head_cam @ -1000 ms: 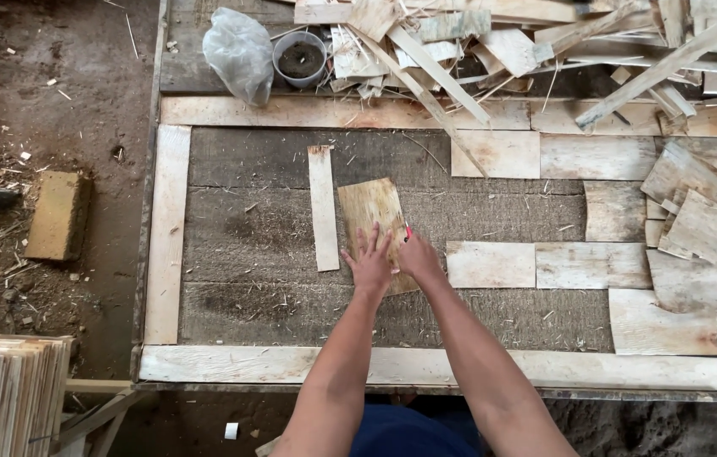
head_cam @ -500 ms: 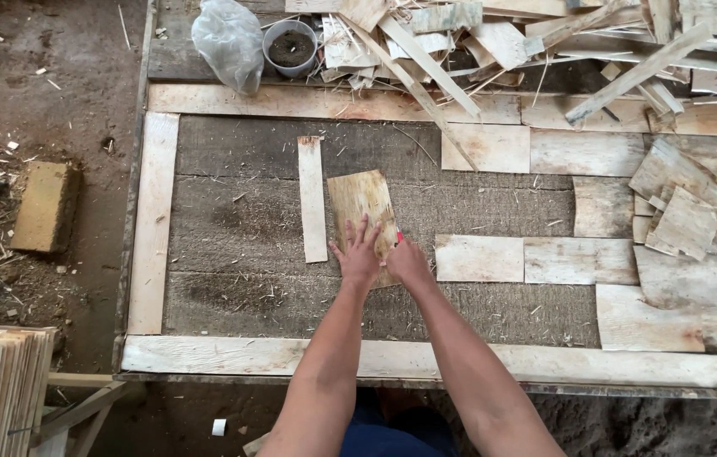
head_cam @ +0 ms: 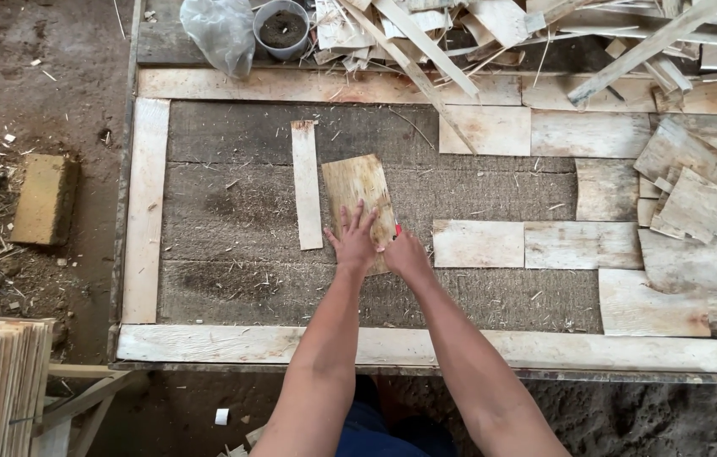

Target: The person uses a red utility knife to cut small wooden planks on a wooden workbench. They repeatedly position the planks, score them with the knife, and break them apart, placing the cut pieces aside.

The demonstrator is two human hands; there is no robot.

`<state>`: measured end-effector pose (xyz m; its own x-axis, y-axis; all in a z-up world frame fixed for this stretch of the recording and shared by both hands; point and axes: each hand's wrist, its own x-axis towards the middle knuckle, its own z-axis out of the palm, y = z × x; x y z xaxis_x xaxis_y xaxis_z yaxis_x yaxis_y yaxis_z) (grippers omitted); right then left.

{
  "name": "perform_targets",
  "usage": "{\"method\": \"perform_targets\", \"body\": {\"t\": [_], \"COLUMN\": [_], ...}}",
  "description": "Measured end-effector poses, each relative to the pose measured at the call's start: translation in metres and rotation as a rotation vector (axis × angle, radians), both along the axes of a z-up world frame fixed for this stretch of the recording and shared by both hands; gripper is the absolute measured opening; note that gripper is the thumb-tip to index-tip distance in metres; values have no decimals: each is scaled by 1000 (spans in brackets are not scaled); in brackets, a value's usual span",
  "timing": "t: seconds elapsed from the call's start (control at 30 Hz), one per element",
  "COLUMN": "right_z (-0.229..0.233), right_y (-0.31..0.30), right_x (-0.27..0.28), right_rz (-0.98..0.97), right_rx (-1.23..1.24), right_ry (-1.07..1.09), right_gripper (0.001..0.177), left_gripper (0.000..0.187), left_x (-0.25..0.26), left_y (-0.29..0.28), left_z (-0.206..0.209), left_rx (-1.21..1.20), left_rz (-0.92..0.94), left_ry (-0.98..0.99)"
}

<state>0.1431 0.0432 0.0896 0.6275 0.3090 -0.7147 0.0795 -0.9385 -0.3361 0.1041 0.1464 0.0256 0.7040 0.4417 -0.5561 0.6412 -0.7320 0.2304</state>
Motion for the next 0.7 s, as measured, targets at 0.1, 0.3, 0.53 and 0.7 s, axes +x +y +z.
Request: {"method": "perform_targets", "body": {"t": [0.1,0.3,0.53,0.7], "right_z": [-8,33,23,52], "right_y": [-1,-2,-12,-15], "right_x": [-6,-21,-20,-34], "right_rz": [-37,-56,-39,-40], "right_rx": [5,15,-1,27], "right_ry": [6,41,40,45], "right_gripper": [56,55,51,48], "left_gripper": [92,93,92,95], "left_x": [2,-3,1,-1], "left_y": [-1,-1,1,-1], "left_z": [-1,11,24,26], "left_rx": [0,16,22,41], "left_rz": [4,-3,-5,-5], "left_ry": [-11,-32,-48,-55]}}
